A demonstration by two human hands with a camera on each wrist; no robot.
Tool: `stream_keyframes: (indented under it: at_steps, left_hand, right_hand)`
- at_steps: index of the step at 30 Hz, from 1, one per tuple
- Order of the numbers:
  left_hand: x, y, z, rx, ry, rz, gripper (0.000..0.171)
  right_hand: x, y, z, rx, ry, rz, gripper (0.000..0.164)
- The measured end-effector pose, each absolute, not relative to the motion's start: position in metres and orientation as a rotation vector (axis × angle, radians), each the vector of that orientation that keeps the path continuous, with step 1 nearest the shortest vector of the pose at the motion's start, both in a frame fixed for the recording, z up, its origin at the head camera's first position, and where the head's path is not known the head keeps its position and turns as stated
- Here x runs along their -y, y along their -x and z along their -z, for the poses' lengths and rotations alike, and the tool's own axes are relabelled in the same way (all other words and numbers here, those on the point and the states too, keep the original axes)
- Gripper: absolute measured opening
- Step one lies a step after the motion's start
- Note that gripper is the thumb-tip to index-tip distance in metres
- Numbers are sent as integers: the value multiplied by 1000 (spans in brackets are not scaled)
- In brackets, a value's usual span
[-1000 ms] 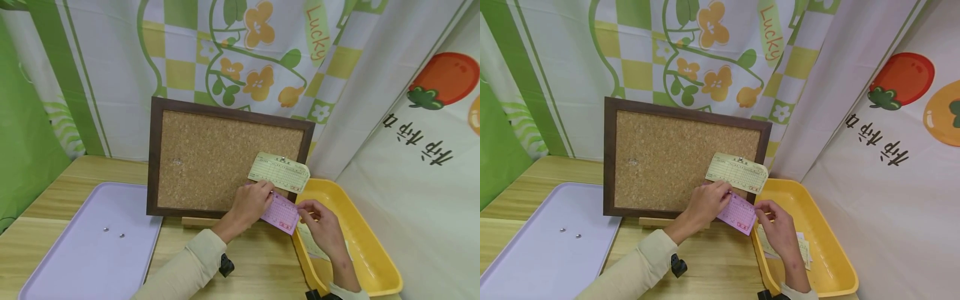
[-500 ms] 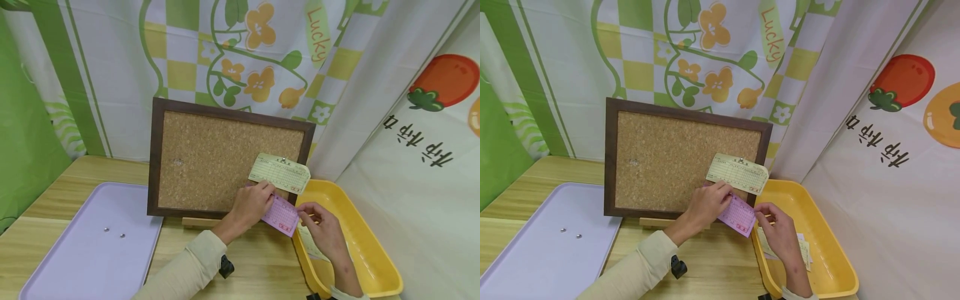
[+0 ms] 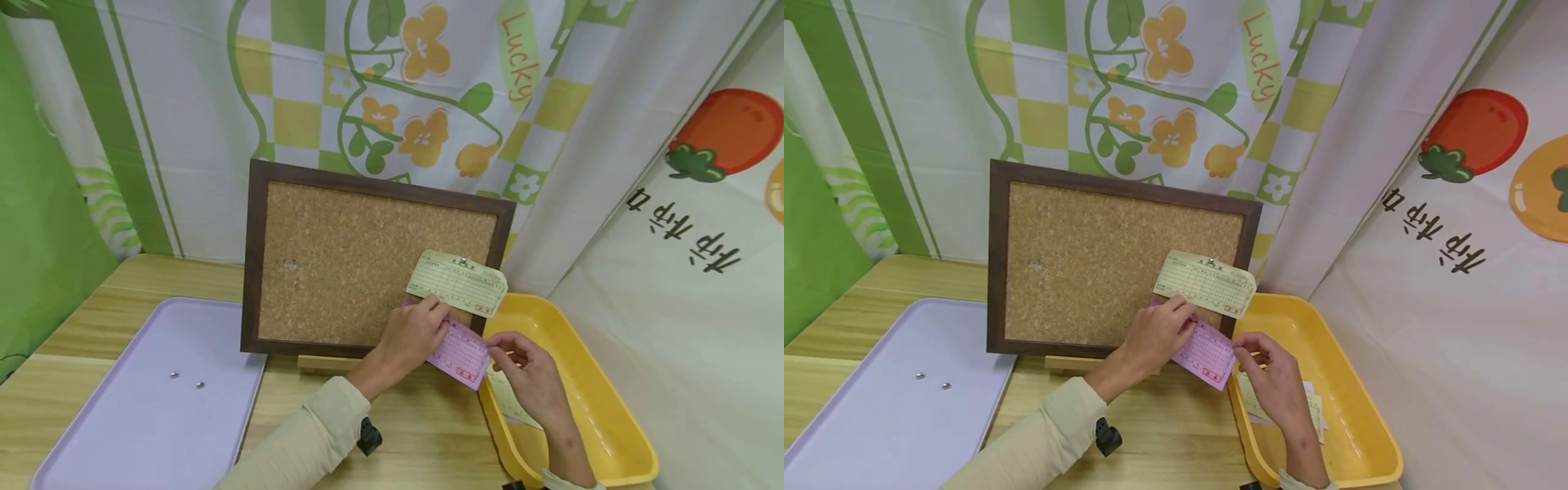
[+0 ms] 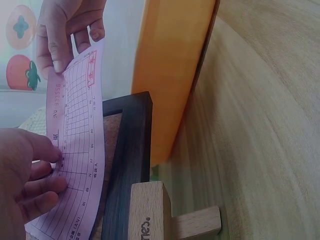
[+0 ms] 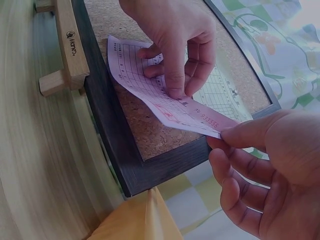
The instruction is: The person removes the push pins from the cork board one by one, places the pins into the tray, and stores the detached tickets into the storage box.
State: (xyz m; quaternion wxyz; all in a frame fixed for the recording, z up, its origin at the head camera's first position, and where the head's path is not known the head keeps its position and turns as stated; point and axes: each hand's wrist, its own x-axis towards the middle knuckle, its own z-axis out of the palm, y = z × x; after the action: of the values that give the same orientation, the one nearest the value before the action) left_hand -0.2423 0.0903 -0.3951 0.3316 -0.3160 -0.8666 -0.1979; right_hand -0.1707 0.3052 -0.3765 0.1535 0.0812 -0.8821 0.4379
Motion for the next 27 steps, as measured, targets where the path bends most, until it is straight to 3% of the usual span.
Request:
stream_keyframes:
  at_steps: [27]
  left_hand:
    - [-70, 242, 395, 2286, 1070, 689, 3]
  right_hand:
    - [-307, 174, 375, 2554, -56, -1247, 11]
